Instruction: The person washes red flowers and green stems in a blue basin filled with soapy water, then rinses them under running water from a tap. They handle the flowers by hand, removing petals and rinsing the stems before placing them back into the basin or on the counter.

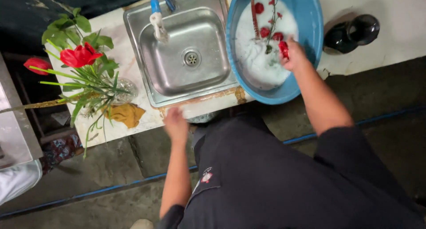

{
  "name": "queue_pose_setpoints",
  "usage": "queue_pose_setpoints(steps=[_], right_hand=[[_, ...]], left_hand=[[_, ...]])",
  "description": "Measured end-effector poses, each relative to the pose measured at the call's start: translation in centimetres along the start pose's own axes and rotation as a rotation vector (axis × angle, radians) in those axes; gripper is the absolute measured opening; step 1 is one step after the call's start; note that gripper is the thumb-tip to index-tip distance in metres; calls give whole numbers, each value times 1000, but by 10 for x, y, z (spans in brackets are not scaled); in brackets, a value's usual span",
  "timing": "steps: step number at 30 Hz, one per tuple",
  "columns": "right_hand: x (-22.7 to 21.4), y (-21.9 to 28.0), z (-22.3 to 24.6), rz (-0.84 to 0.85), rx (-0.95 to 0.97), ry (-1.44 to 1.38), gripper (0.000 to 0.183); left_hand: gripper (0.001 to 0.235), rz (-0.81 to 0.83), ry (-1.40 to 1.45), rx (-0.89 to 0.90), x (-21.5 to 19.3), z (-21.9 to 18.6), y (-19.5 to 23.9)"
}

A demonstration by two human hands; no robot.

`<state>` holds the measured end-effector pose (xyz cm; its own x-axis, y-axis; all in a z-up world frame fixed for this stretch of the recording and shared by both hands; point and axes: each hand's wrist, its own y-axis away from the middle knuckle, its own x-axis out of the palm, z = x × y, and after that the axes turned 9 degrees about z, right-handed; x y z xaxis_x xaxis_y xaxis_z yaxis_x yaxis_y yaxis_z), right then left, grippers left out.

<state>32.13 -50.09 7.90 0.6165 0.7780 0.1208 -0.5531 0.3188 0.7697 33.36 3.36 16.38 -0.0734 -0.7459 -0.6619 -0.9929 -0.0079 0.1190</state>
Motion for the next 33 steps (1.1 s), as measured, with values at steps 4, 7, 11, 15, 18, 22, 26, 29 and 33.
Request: queue_pose_setpoints(steps=[4,7,11,15,18,22,26,29,33], right_hand=[[44,111,46,-30,3,-576,59],[86,189,90,274,-84,-648,66],[89,177,50,523,-282,-711,42],[99,180,52,476,-607,-657,41],[98,166,45,430,-899,-351,11],[121,142,47,-61,-1043,-9,16],[172,154,42,35,-1213,320,24],[183,118,12,34,-1174,281,44],[246,164,18,734,-158,-458,64]], left_hand=[[31,415,265,477,93,-121,-20],[44,551,278,699,133,-240,-23],[36,603,382,775,186,-313,-20],[32,648,628,361,192,-342,-34],[29,694,969,-302,201,-337,-36],[33,555,751,61,207,-311,-47],[58,292,544,-49,154,-293,-85],[26,187,856,24,182,-239,-128],[7,86,706,194,196,-178,-134]])
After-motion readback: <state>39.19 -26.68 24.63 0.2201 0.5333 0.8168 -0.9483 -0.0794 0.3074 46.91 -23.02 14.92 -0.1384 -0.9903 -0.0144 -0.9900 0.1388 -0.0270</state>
